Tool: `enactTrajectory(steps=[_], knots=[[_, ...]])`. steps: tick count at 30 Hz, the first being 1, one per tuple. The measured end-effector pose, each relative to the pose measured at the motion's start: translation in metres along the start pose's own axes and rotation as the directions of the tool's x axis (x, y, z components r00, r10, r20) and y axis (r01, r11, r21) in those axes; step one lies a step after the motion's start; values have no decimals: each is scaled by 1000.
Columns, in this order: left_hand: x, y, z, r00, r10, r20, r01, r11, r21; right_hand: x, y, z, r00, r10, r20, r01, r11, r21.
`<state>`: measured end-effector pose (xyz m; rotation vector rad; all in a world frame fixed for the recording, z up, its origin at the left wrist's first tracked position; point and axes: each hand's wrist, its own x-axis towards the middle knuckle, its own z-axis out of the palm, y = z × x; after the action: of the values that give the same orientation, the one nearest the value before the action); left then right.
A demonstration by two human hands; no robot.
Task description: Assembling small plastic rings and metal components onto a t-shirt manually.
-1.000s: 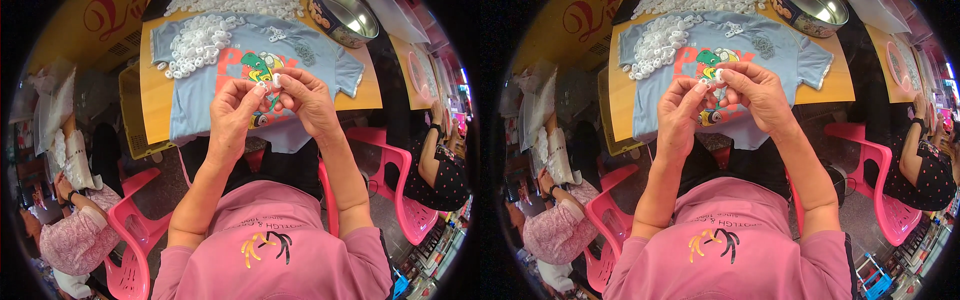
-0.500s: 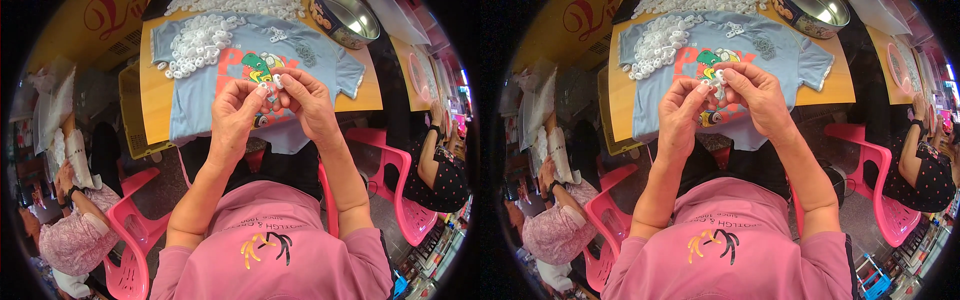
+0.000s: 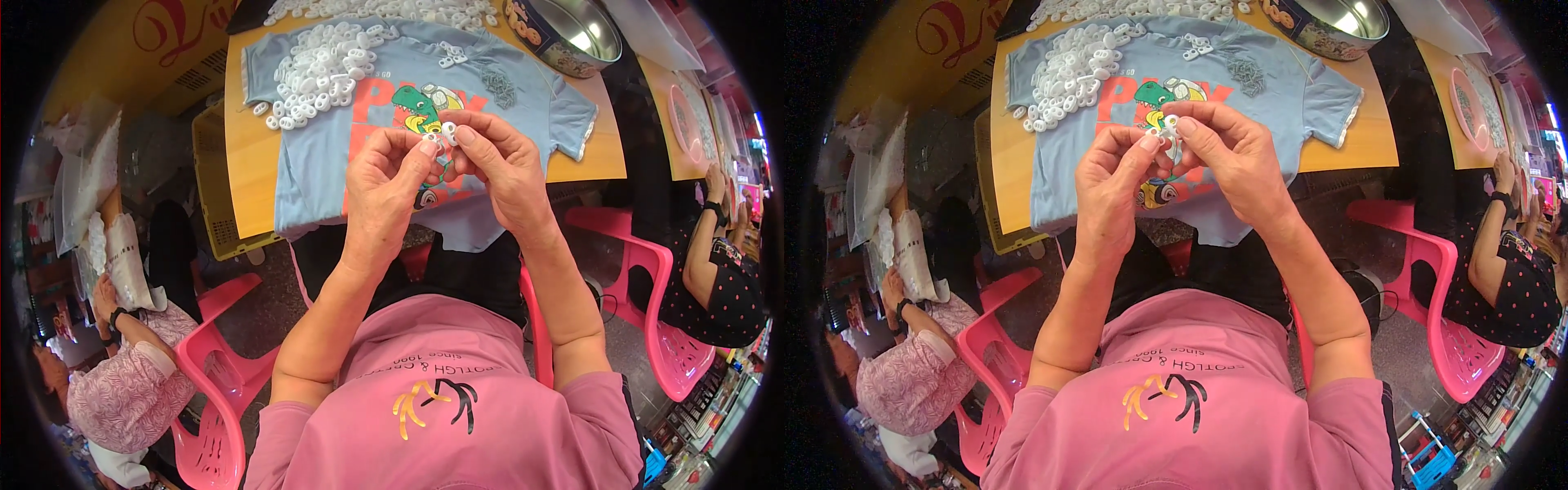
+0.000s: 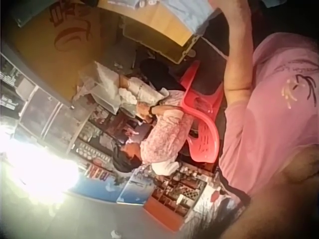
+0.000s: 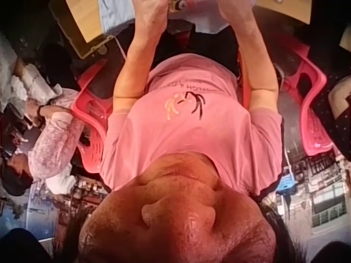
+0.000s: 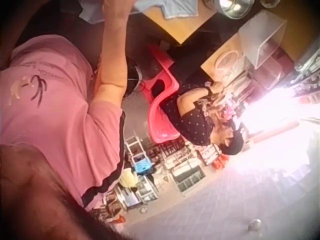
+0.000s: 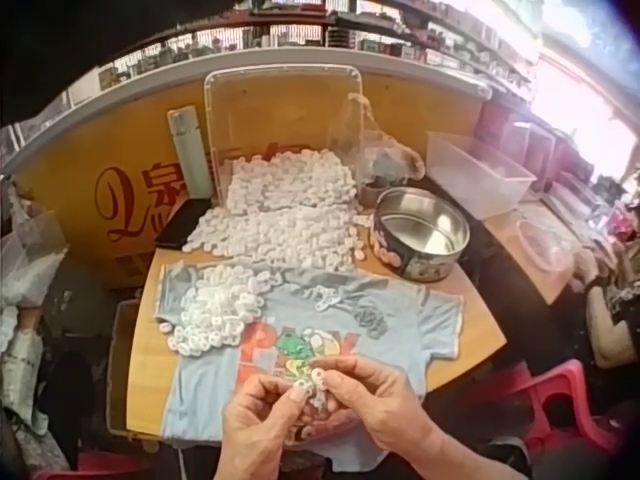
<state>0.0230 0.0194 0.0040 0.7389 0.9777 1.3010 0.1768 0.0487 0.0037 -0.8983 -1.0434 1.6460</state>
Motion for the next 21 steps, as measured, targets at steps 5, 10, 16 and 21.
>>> enactTrajectory(steps=[5,10,16,21], knots=[[0,-1,3,999,42,-32,-40,996,75,0,0,2,997,-78,-3,77,983,-165],[-2,3,0,1000,8,-25,-6,997,82,1,-1,1,996,-89,-9,85,979,-186],[-2,3,-2,1000,15,-16,-13,994,110,0,-2,4,987,-160,9,156,953,-259],[-3,0,-2,1000,-2,-22,4,998,68,-3,0,9,991,-132,9,131,962,-240]])
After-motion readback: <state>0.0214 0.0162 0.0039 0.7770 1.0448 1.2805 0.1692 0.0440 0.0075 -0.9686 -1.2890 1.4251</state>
